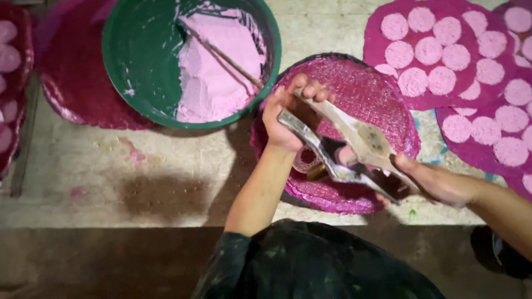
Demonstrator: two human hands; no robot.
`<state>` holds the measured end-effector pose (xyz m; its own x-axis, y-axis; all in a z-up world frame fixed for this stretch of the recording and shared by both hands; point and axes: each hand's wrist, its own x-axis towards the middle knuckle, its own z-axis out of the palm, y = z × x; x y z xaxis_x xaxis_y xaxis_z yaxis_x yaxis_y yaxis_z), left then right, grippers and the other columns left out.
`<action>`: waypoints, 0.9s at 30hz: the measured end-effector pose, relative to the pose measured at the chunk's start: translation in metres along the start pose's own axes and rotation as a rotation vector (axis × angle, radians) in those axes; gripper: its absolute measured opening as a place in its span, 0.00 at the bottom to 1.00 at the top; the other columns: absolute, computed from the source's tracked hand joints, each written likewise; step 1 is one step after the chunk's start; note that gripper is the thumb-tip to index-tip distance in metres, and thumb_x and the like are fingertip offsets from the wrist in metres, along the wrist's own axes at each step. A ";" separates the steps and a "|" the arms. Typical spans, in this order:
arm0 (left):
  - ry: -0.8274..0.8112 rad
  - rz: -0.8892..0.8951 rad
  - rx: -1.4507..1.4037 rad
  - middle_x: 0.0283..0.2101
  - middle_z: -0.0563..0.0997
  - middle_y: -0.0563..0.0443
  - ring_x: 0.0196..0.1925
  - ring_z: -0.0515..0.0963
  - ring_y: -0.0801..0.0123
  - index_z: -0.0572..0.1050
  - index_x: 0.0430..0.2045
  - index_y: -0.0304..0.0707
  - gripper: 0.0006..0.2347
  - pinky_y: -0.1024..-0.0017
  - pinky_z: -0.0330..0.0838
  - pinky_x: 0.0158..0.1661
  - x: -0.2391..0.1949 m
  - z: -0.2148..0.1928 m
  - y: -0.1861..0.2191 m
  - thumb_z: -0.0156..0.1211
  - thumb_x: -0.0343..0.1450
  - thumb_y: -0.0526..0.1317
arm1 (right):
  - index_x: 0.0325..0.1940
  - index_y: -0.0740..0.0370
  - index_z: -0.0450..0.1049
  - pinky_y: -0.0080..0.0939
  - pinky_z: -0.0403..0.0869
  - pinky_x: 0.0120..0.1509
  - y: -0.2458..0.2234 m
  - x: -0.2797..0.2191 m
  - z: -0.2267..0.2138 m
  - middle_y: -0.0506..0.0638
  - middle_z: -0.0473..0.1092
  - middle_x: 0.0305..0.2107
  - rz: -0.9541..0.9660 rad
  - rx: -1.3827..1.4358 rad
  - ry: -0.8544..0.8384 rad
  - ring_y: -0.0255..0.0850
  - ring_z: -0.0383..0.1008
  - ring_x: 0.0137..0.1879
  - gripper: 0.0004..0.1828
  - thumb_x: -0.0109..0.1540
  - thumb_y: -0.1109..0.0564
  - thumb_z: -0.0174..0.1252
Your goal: The person scoops pink batter from a green bowl into a handheld metal mold, then presses the mold onto a pink glittery surface to form circular cakes. The person repeatedly fills the mold, presses it down, and releases the formed cakes onto the surface.
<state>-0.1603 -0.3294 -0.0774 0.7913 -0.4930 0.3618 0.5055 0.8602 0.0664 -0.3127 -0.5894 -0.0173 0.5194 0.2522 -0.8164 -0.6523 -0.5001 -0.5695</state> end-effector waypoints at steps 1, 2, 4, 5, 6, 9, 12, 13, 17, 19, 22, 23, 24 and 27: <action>0.018 0.036 -0.013 0.38 0.72 0.53 0.47 0.73 0.64 0.72 0.42 0.39 0.16 0.54 0.62 0.66 0.004 -0.010 -0.001 0.48 0.80 0.53 | 0.61 0.58 0.70 0.46 0.77 0.59 0.000 0.005 -0.005 0.56 0.77 0.42 -0.015 -0.064 0.030 0.44 0.78 0.53 0.48 0.62 0.24 0.20; 0.026 0.051 -0.033 0.38 0.72 0.53 0.47 0.72 0.64 0.72 0.41 0.40 0.16 0.56 0.64 0.64 0.007 -0.018 0.000 0.47 0.79 0.53 | 0.60 0.59 0.72 0.45 0.77 0.59 -0.002 0.012 -0.010 0.55 0.76 0.42 -0.034 -0.135 0.060 0.43 0.77 0.52 0.48 0.62 0.24 0.20; 0.040 0.076 -0.069 0.37 0.72 0.53 0.46 0.72 0.64 0.71 0.38 0.42 0.15 0.58 0.66 0.61 0.011 -0.029 0.004 0.46 0.78 0.54 | 0.55 0.61 0.75 0.45 0.77 0.56 -0.006 0.024 -0.014 0.56 0.76 0.40 -0.083 -0.219 0.115 0.44 0.77 0.49 0.48 0.63 0.25 0.22; 0.015 0.094 -0.067 0.37 0.72 0.54 0.45 0.72 0.64 0.71 0.38 0.42 0.15 0.58 0.68 0.60 0.012 -0.033 0.006 0.45 0.78 0.54 | 0.53 0.64 0.77 0.46 0.76 0.54 -0.008 0.031 -0.013 0.56 0.76 0.38 -0.113 -0.233 0.139 0.45 0.78 0.47 0.48 0.63 0.25 0.24; -0.009 0.109 -0.064 0.36 0.72 0.54 0.45 0.72 0.65 0.71 0.38 0.43 0.15 0.58 0.69 0.59 0.012 -0.037 0.010 0.45 0.78 0.53 | 0.50 0.65 0.78 0.47 0.76 0.52 -0.010 0.039 -0.009 0.57 0.77 0.37 -0.144 -0.243 0.164 0.46 0.79 0.44 0.49 0.63 0.24 0.26; -0.051 0.125 -0.042 0.36 0.71 0.54 0.44 0.72 0.65 0.71 0.38 0.43 0.15 0.60 0.71 0.54 0.006 -0.046 0.021 0.45 0.78 0.54 | 0.45 0.66 0.80 0.52 0.75 0.47 -0.017 0.053 0.001 0.60 0.76 0.30 -0.111 -0.298 0.174 0.49 0.74 0.38 0.49 0.63 0.24 0.26; -0.034 0.141 -0.017 0.36 0.71 0.54 0.44 0.72 0.65 0.70 0.38 0.44 0.15 0.60 0.71 0.53 -0.004 -0.054 0.021 0.45 0.78 0.55 | 0.41 0.68 0.81 0.50 0.75 0.46 -0.021 0.053 0.001 0.56 0.77 0.27 -0.121 -0.258 0.133 0.47 0.76 0.36 0.49 0.63 0.24 0.27; -0.021 0.150 -0.009 0.36 0.71 0.54 0.44 0.72 0.65 0.70 0.38 0.44 0.16 0.60 0.71 0.53 -0.007 -0.055 0.019 0.45 0.78 0.56 | 0.41 0.66 0.80 0.49 0.77 0.44 -0.022 0.051 -0.003 0.55 0.77 0.26 -0.070 -0.262 0.116 0.47 0.77 0.34 0.48 0.63 0.24 0.27; 0.023 0.215 -0.021 0.34 0.71 0.54 0.44 0.71 0.65 0.70 0.36 0.43 0.15 0.65 0.71 0.52 -0.005 -0.055 0.012 0.46 0.78 0.55 | 0.40 0.66 0.79 0.46 0.78 0.40 -0.024 0.054 -0.018 0.53 0.77 0.25 -0.065 -0.274 0.159 0.44 0.79 0.32 0.44 0.64 0.26 0.31; 0.010 0.219 -0.004 0.34 0.71 0.55 0.42 0.72 0.66 0.70 0.35 0.45 0.15 0.61 0.72 0.51 0.003 -0.051 0.013 0.47 0.75 0.56 | 0.40 0.67 0.78 0.44 0.75 0.38 -0.018 0.062 -0.020 0.54 0.75 0.24 -0.192 -0.300 0.221 0.42 0.76 0.31 0.43 0.65 0.27 0.34; -0.036 0.226 0.170 0.36 0.74 0.54 0.44 0.74 0.65 0.73 0.36 0.44 0.18 0.63 0.72 0.55 0.013 -0.043 0.027 0.43 0.77 0.57 | 0.39 0.67 0.78 0.43 0.70 0.35 -0.005 0.074 -0.020 0.55 0.71 0.21 -0.347 -0.327 0.249 0.41 0.70 0.29 0.43 0.66 0.26 0.34; 0.047 0.161 0.259 0.38 0.76 0.52 0.42 0.74 0.66 0.74 0.40 0.40 0.21 0.66 0.72 0.49 0.010 -0.042 0.032 0.40 0.77 0.58 | 0.38 0.67 0.79 0.44 0.69 0.33 0.000 0.076 -0.021 0.54 0.70 0.20 -0.332 -0.296 0.229 0.41 0.69 0.27 0.44 0.66 0.27 0.33; 0.132 0.097 0.346 0.40 0.78 0.50 0.40 0.75 0.67 0.75 0.44 0.37 0.25 0.68 0.72 0.42 0.005 -0.042 0.036 0.36 0.76 0.60 | 0.37 0.68 0.79 0.44 0.68 0.31 0.007 0.077 -0.022 0.54 0.69 0.19 -0.314 -0.266 0.207 0.42 0.69 0.26 0.44 0.66 0.27 0.32; 0.579 -0.207 0.884 0.42 0.83 0.45 0.38 0.83 0.70 0.75 0.53 0.29 0.37 0.74 0.79 0.41 -0.025 -0.049 0.032 0.17 0.76 0.61 | 0.41 0.64 0.82 0.44 0.64 0.29 0.027 0.075 -0.030 0.52 0.67 0.18 -0.325 -0.224 0.184 0.42 0.65 0.25 0.44 0.63 0.27 0.33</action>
<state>-0.1469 -0.2963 -0.1294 0.8789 -0.4269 -0.2129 0.4037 0.4279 0.8086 -0.2747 -0.6093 -0.0915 0.7812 0.2843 -0.5558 -0.3134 -0.5914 -0.7430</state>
